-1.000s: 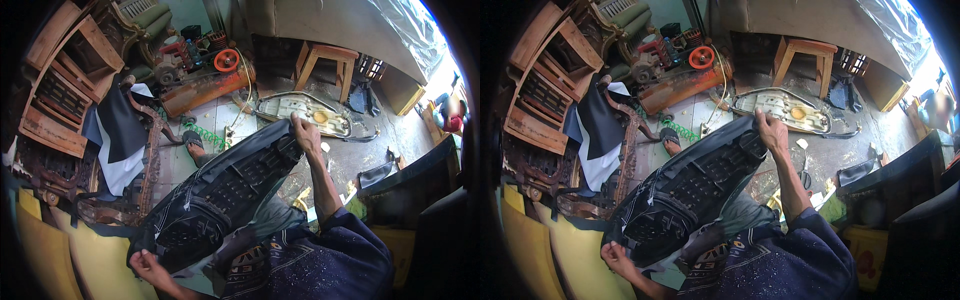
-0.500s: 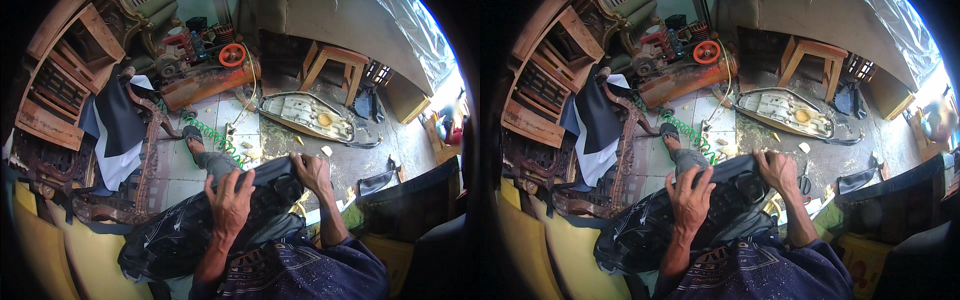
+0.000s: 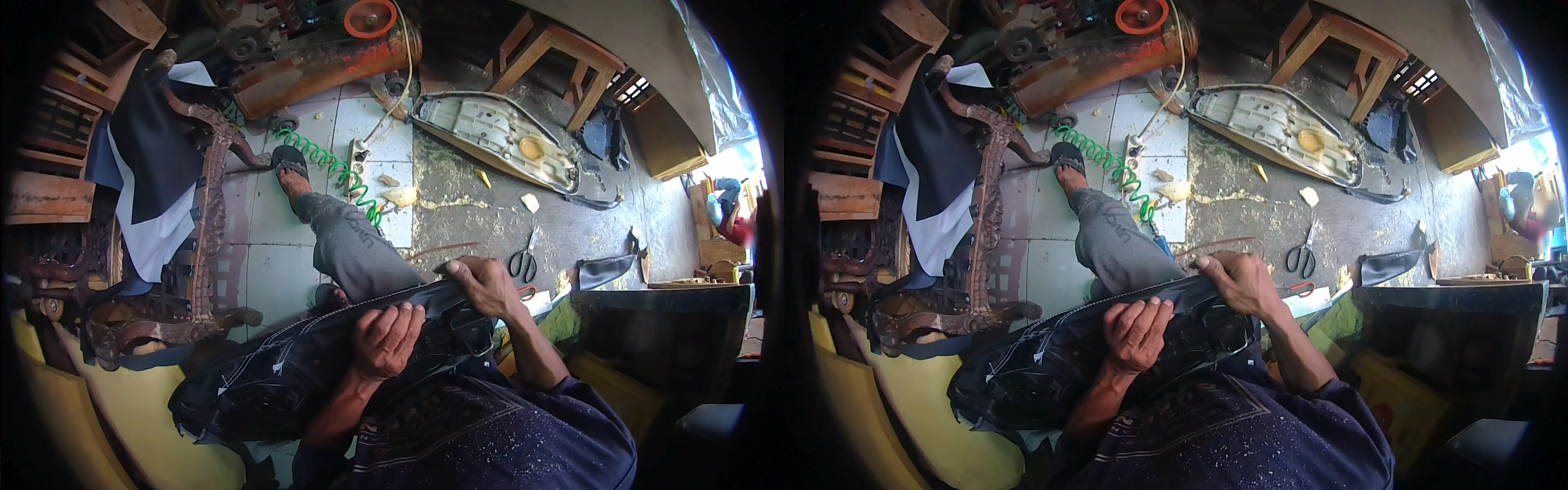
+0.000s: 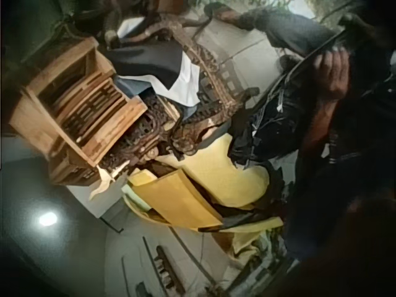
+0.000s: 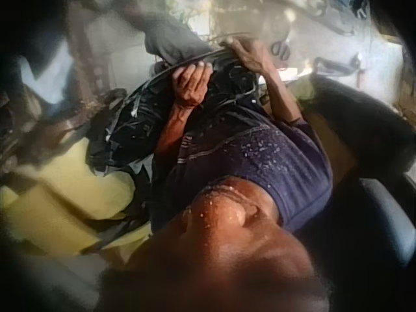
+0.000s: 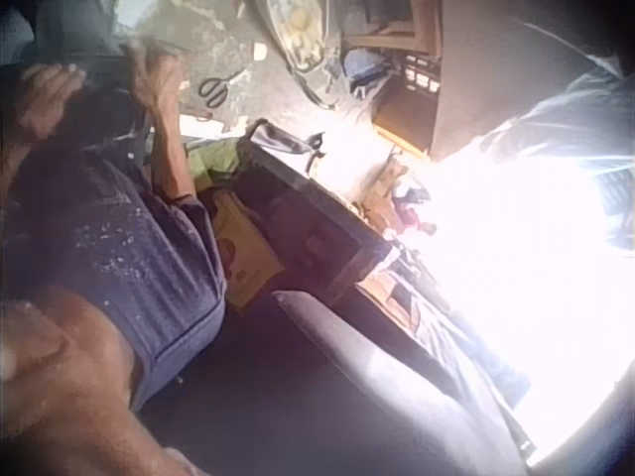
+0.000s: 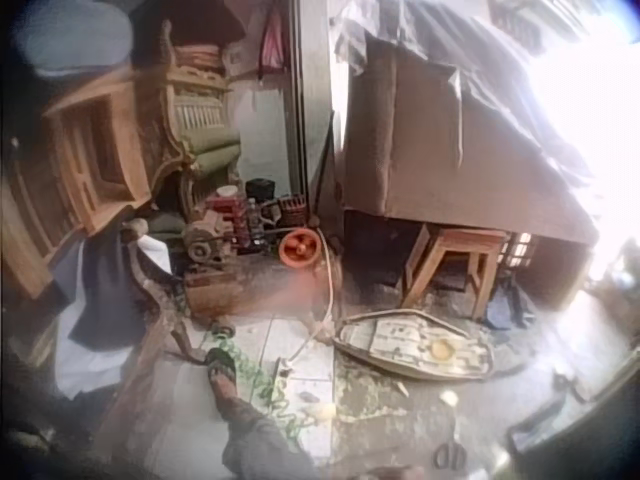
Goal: The person staples black upholstery fabric onto a seat cushion using a pneumatic staple gun. They repeatedly flip the cushion, pull the fabric taut, and drive staples along the edges and underside to secure the cover.
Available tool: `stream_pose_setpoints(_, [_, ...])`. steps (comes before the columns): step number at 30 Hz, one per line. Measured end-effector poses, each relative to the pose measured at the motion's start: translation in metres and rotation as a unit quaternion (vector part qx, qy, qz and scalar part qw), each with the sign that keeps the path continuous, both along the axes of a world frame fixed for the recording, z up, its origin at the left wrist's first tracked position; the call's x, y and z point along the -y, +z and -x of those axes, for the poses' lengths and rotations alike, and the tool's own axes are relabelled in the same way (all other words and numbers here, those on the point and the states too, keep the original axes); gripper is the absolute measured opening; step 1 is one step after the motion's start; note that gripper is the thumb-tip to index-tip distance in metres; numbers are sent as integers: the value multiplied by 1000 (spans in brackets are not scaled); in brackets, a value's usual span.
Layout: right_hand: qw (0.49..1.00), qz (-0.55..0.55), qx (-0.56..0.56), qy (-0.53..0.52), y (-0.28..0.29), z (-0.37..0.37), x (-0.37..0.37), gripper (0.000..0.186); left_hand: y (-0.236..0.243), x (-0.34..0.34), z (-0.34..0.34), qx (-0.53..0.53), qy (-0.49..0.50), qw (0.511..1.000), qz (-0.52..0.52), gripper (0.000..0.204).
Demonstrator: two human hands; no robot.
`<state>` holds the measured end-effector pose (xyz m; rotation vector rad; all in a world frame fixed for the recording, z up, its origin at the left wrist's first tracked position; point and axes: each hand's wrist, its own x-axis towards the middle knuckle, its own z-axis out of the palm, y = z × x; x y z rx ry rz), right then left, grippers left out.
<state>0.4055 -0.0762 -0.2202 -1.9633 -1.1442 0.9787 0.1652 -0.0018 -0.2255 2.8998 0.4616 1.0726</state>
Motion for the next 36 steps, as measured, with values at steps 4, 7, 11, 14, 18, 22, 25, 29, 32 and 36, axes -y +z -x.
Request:
stream_pose_setpoints(4, [997,65,-20,41,-9,-4,0,51,-4,0,11,6,-26,999,23,22])
stream_pose_setpoints(7, [970,-27,-154,187,-5,-16,2,53,-3,3,20,0,-40,999,22,25])
stream_pose_setpoints(11, [915,-16,-137,379,12,-18,-10,61,-2,8,29,0,-45,999,17,24])
stream_pose_setpoints(14, [908,38,-108,403,31,-6,-23,84,-3,7,32,-5,-43,999,15,22])
stream_pose_setpoints(18, [890,-43,-60,449,52,24,-37,95,-2,5,34,-22,-42,999,4,20])
stream_pose_setpoints(22, [872,-148,-132,448,45,23,-53,72,-5,3,29,-38,-55,998,8,19])
stream_pose_setpoints(25, [946,-176,-116,244,-3,-12,-70,47,-11,4,28,-29,-25,999,-21,24])
stream_pose_setpoints(29, [998,32,-3,61,-128,-50,-83,47,-16,0,33,-57,-11,998,-14,24])
stream_pose_setpoints(32, [960,147,91,222,-229,-41,-64,51,-18,-3,36,-75,6,997,-22,21])
stream_pose_setpoints(36, [890,133,208,383,-312,-11,-22,64,-17,0,37,-79,47,996,-13,16])
